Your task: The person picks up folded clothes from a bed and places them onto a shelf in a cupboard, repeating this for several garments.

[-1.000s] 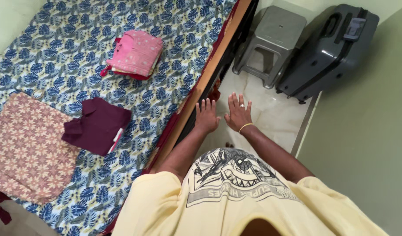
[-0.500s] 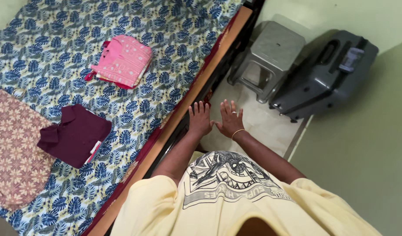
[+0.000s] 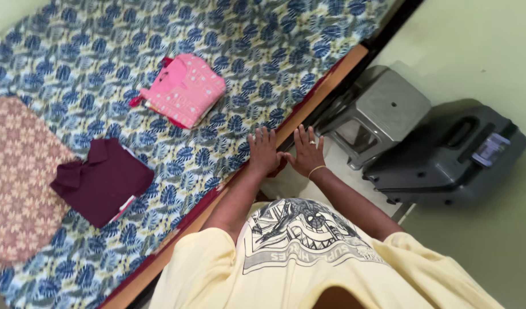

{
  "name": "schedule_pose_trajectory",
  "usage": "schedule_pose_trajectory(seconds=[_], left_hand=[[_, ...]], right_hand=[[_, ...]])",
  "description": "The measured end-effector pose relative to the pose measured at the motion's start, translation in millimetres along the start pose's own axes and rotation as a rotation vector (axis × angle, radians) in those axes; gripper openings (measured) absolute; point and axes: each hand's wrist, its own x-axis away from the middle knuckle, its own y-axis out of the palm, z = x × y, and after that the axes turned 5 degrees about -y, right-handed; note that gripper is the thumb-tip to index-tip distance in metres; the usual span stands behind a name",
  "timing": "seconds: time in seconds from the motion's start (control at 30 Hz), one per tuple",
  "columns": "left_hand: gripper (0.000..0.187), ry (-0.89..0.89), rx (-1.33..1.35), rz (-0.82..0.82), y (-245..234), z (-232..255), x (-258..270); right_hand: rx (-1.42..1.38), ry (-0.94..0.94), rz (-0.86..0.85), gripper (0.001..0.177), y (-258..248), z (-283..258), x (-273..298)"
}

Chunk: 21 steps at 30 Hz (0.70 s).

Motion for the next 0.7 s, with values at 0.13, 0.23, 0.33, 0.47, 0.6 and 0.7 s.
schedule_pose_trajectory(seconds=[0.13,0.23,0.33,0.47,0.6,0.7], left_hand=[[0.091,-0.148,0.035,-0.055,-2,-34,-8],[0.092,-0.243,0.085,-0.134,-8,-57,-3],[0.092,-0.361,0.089,-0.233,-16,-82,9],[0.091,-0.525,0.123,-0.258,-23,-118,20],[0.088,-0.694,0.255,-0.265,-21,-143,14],[0.086,-0.765,0.352,-0.229,-13,-159,-2]], right_hand=[[-0.021,-0.138,-0.033,0.095,2,-19,-40],[-0.034,-0.230,-0.121,0.097,3,-37,-68],[0.079,-0.327,-0.224,0.093,10,-55,-94],[0.048,-0.417,-0.294,0.092,17,-76,-124],[0.012,-0.510,-0.317,0.094,22,-88,-167],[-0.007,-0.547,-0.350,0.092,32,-91,-206]])
